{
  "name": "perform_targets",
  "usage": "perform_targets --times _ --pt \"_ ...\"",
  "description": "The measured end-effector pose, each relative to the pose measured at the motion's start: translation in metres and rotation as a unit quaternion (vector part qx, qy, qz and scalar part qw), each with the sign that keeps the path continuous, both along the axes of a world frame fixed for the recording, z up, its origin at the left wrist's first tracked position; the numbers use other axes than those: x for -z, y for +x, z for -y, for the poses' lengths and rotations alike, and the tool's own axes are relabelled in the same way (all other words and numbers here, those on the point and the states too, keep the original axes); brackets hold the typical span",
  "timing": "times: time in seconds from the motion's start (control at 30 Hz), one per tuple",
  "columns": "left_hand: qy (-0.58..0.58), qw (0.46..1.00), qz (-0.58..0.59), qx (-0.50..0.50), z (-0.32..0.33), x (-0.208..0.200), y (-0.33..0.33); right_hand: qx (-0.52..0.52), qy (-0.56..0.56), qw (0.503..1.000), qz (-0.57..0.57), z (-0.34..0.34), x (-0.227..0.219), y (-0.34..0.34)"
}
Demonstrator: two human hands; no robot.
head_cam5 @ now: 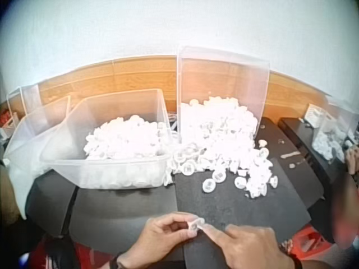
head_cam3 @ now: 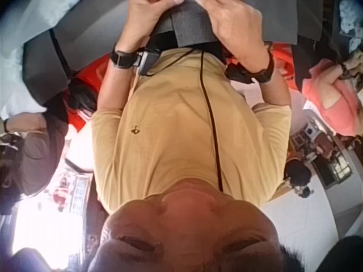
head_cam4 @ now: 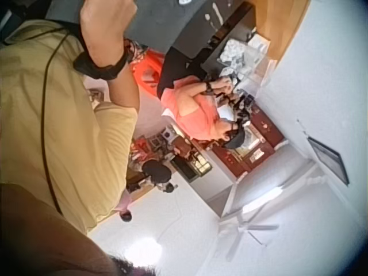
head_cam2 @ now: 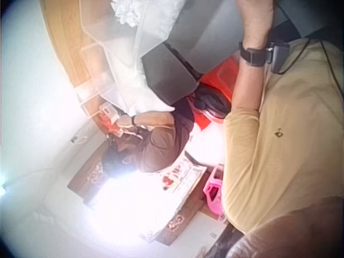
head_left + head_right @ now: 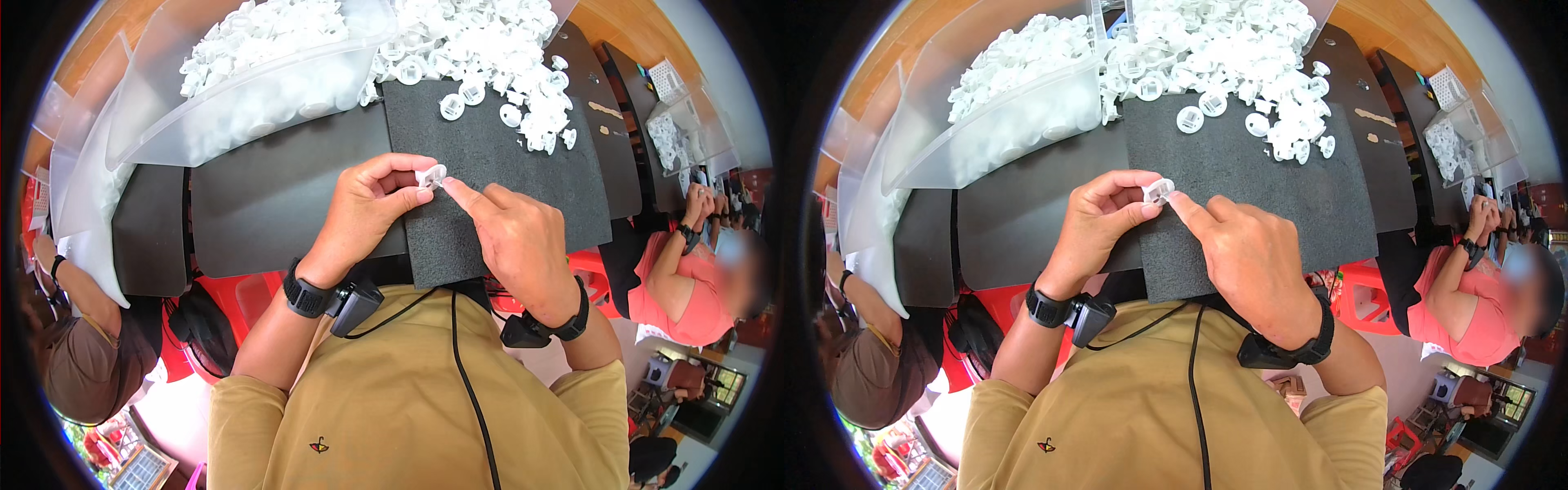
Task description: Assembling small white plastic components by hand on a workstation.
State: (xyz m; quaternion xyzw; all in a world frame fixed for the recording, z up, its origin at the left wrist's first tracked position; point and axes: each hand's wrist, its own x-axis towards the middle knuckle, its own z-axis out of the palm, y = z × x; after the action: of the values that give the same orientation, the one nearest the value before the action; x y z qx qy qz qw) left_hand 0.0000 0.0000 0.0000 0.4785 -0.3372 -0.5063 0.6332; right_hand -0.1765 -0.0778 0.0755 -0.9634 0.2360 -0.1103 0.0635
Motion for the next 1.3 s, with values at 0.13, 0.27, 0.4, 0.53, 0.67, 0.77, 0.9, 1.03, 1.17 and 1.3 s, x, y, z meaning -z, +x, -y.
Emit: perform_targets --times 0.13,0.27,0.4,0.53,0.67,0.77,0.9,1.03,1.17,1.3 --pt "-0.009 1.0 -0.007 -0.006 0.0 0.002 0.0 -0.013 0.012 1.0 0.004 0.002 0.001 0.001" --pt "-0.021 1.0 0.002 -0.014 0.0 0.003 0.001 -0.019 0.025 1.0 -0.005 0.003 0.002 0.004" --pt "-0.049 0.998 0.046 -0.015 0.0 0.005 -0.002 -0.04 0.052 0.998 0.004 0.008 0.003 0.005" --pt "-0.051 0.997 0.053 -0.017 -0.001 0.005 -0.002 -0.051 0.045 0.998 -0.01 0.012 -0.001 0.004" --pt "-0.017 1.0 -0.003 -0.015 0.0 0.001 0.0 -0.02 0.082 0.996 0.037 0.015 -0.006 0.0" --pt "-0.018 1.0 -0.008 -0.021 0.001 0.0 0.001 -0.029 0.052 0.996 0.061 0.013 0.003 -0.002" --pt "-0.013 0.999 -0.022 -0.023 0.0 -0.001 0.001 -0.017 0.044 0.998 0.043 0.009 0.001 0.0" --pt "-0.01 0.999 -0.026 -0.019 0.0 -0.002 0.001 -0.02 0.038 0.999 0.03 0.007 0.002 0.003" --pt "-0.009 1.0 -0.024 -0.018 0.001 -0.002 0.0 -0.014 0.023 1.0 0.013 0.006 0.005 0.006" --pt "-0.031 0.999 0.024 -0.03 0.001 0.005 -0.001 -0.011 0.014 1.0 -0.02 0.002 0.005 0.01"
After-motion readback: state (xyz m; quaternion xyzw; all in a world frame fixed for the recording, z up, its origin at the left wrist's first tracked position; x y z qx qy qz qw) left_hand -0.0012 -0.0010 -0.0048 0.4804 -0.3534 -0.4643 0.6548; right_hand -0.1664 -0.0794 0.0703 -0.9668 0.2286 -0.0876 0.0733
